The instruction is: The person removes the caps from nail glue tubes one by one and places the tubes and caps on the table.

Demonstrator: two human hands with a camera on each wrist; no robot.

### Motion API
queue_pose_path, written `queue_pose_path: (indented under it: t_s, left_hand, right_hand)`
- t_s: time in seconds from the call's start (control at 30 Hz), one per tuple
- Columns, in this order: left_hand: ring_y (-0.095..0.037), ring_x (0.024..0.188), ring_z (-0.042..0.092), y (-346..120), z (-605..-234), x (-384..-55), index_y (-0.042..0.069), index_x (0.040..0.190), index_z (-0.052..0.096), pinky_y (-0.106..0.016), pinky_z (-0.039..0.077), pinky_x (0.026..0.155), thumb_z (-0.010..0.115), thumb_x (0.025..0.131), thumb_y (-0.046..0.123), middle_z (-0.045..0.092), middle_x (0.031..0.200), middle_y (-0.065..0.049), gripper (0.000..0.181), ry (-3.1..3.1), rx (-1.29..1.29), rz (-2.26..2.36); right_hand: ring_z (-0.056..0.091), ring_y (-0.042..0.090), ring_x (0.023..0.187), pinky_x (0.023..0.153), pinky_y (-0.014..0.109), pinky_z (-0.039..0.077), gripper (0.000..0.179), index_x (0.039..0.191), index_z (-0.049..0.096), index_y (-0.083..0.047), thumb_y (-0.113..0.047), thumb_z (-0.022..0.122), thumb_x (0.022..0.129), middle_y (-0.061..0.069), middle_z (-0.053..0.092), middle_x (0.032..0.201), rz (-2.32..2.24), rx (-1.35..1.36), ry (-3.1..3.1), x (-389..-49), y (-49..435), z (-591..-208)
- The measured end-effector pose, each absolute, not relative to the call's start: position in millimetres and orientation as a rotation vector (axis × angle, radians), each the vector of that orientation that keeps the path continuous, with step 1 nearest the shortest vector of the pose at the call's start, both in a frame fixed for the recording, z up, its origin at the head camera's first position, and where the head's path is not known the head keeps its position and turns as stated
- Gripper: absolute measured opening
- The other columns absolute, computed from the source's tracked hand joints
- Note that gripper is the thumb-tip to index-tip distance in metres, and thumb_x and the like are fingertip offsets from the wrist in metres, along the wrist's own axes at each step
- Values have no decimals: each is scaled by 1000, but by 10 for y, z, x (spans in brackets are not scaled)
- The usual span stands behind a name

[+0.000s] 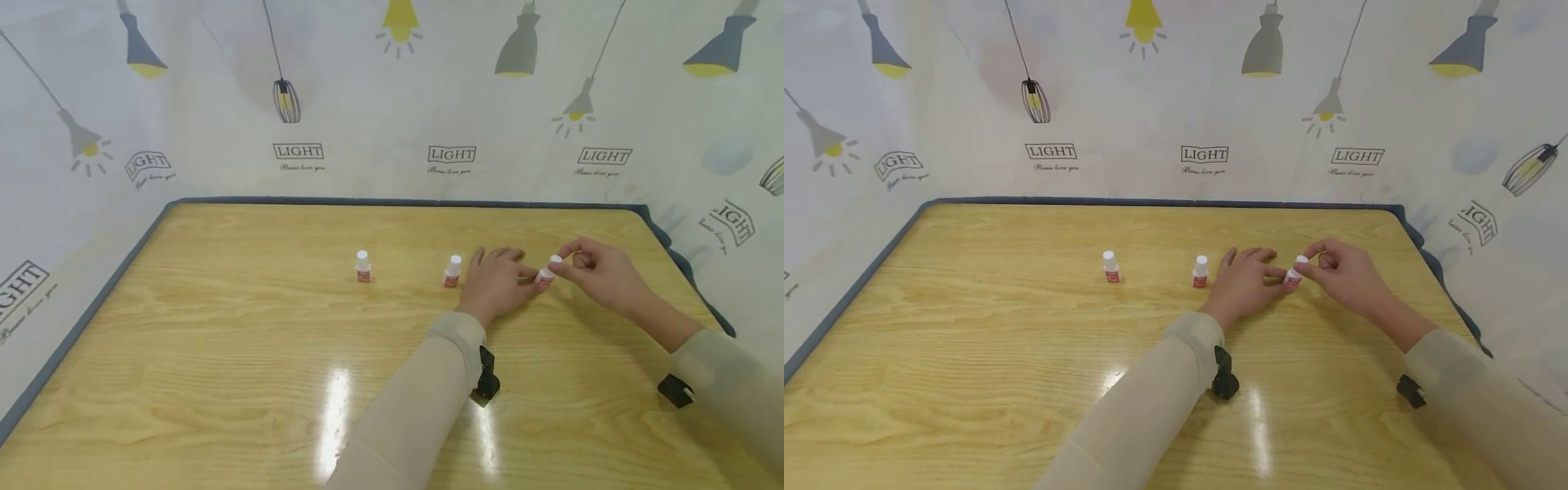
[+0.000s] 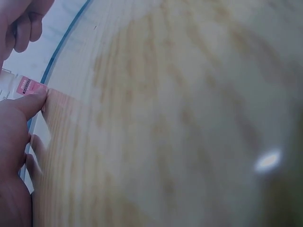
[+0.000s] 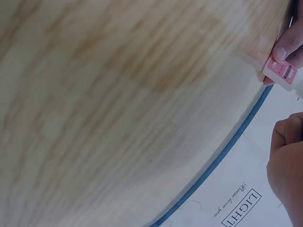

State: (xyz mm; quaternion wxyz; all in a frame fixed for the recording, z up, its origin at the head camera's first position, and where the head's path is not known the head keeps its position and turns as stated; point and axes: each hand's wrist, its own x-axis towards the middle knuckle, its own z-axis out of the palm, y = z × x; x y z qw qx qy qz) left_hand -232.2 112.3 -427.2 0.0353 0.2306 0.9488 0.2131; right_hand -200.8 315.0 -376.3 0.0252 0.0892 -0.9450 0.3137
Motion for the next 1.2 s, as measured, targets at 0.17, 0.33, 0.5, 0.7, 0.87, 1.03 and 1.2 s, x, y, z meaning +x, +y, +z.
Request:
queue_pose_path:
  t_s: [0.17, 0.33, 0.5, 0.7, 0.87, 1.03, 1.2]
  left_hand:
    - [-7, 160, 33, 1138, -4285, -2315, 55, 134, 66, -47, 12, 139, 48, 101, 76, 44, 166, 21, 44, 2921, 706, 648]
    - [-7, 160, 34, 1163, -4293, -2313, 55, 132, 68, -47, 13, 138, 51, 100, 75, 45, 165, 21, 41, 2925, 703, 649]
    - [-7, 160, 34, 1174, -4298, -2333, 55, 132, 68, -47, 14, 138, 48, 100, 76, 45, 166, 21, 43, 2933, 701, 638]
    - [-7, 160, 32, 1159, -4309, -2349, 55, 133, 67, -47, 12, 139, 48, 100, 76, 43, 167, 22, 43, 2930, 686, 638]
    - [-8, 160, 33, 1149, -4311, -2348, 55, 133, 67, -47, 13, 138, 49, 101, 75, 44, 166, 22, 42, 2933, 691, 633]
    - [-8, 160, 34, 1149, -4308, -2349, 54, 134, 67, -47, 14, 138, 50, 101, 74, 45, 165, 22, 42, 2938, 694, 625]
    - [-9, 159, 34, 1158, -4309, -2346, 54, 134, 68, -47, 14, 138, 50, 101, 74, 45, 166, 21, 42, 2933, 695, 635]
  right_hand:
    - [30, 9, 50, 51, 32, 31, 24, 117, 68, -8, -28, 72, 104, -4, 38, 63, 950, 342, -2896, -2005, 3180, -3773]
    - [32, 11, 49, 51, 31, 32, 24, 121, 67, -6, -24, 68, 106, -5, 40, 62, 958, 387, -2857, -1976, 3237, -3731]
    - [31, 13, 47, 51, 33, 31, 25, 122, 68, -3, -23, 67, 107, -6, 38, 59, 977, 352, -2816, -1969, 3299, -3662]
    - [31, 15, 47, 48, 36, 29, 33, 129, 64, -3, -28, 64, 109, -7, 39, 59, 1014, 247, -2817, -1962, 3386, -3622]
    - [31, 16, 47, 48, 37, 29, 33, 130, 64, -4, -29, 63, 109, -8, 39, 60, 1046, 231, -2798, -1959, 3428, -3599]
    - [32, 18, 48, 50, 39, 30, 34, 130, 65, -10, -37, 62, 109, -6, 38, 60, 1031, 197, -2817, -1945, 3438, -3543]
    - [41, 13, 50, 49, 37, 33, 26, 123, 65, -13, -34, 63, 108, -13, 50, 66, 1147, 168, -2770, -1930, 3462, -3523]
